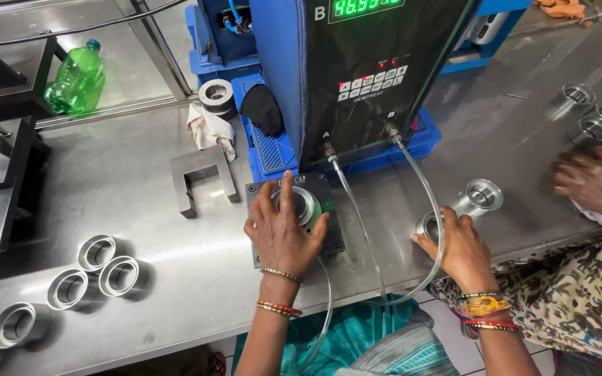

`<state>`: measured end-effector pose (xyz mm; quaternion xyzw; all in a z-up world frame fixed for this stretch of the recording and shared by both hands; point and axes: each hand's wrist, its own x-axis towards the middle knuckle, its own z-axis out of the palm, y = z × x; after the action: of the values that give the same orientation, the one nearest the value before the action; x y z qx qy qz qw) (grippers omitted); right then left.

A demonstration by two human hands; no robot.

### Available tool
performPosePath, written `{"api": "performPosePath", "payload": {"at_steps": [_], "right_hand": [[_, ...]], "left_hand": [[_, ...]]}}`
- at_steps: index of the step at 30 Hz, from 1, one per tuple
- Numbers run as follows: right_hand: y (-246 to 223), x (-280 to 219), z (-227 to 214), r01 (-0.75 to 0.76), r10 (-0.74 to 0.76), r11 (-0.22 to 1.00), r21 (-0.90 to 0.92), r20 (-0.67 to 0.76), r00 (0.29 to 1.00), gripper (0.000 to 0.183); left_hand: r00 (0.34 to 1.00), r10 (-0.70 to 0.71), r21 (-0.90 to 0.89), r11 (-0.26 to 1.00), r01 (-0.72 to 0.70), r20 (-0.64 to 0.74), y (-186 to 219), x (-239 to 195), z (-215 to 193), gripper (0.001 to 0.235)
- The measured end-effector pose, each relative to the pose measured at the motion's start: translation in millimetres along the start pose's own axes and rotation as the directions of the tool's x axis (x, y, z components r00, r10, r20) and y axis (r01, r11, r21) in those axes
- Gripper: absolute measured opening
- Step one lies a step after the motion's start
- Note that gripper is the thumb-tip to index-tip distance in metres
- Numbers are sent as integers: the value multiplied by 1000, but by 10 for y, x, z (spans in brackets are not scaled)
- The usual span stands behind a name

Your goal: Assembling and checking metal dust caps using factory equipment.

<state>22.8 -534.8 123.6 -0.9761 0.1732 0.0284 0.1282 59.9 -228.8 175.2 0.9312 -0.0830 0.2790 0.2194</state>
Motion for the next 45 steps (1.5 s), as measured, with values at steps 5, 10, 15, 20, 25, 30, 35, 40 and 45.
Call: {"api": "performPosePath", "payload": {"at_steps": [5, 10, 15, 20, 25, 30, 35, 40, 45], "right_hand": [[-62, -44, -5, 14, -13, 1000, 13, -42, 999, 88], [-35, -25, 40, 43, -42, 999, 15, -77, 996, 87], [65, 24, 88, 80, -68, 995, 68, -157, 985, 83], [231, 146, -17, 73, 65, 909, 409, -315, 947, 66], [-89, 33, -566, 280, -40, 639, 716, -333, 942, 55], [-961, -163, -821, 455, -407, 597, 661, -239, 882, 63], [-1745, -168, -634, 827, -758, 513, 231, -331, 563, 66], [-2206, -137, -595, 813, -780, 544, 209, -231, 581, 68], [-2305, -136, -499, 794, -781, 595, 124, -147, 607, 68]], "left_hand": [[962, -221, -116, 964, 240, 158, -212, -121, 204, 100], [999, -20, -117, 993, 25, 44, -154, -102, 55, 97], [992, -118, -74, 990, 121, 41, -152, -124, 111, 105], [982, -132, -152, 977, 152, 132, -342, -99, 156, 107], [979, -118, -211, 966, 152, 163, -401, -78, 159, 101], [986, -114, -268, 953, 144, 123, -345, 19, -28, 99], [978, -182, -298, 943, 145, -101, -606, 184, -144, 95], [931, -332, -152, 938, 310, -149, -1446, -156, 29, 89], [902, -432, -46, 901, 432, -6, -1706, -456, 140, 82]]}}
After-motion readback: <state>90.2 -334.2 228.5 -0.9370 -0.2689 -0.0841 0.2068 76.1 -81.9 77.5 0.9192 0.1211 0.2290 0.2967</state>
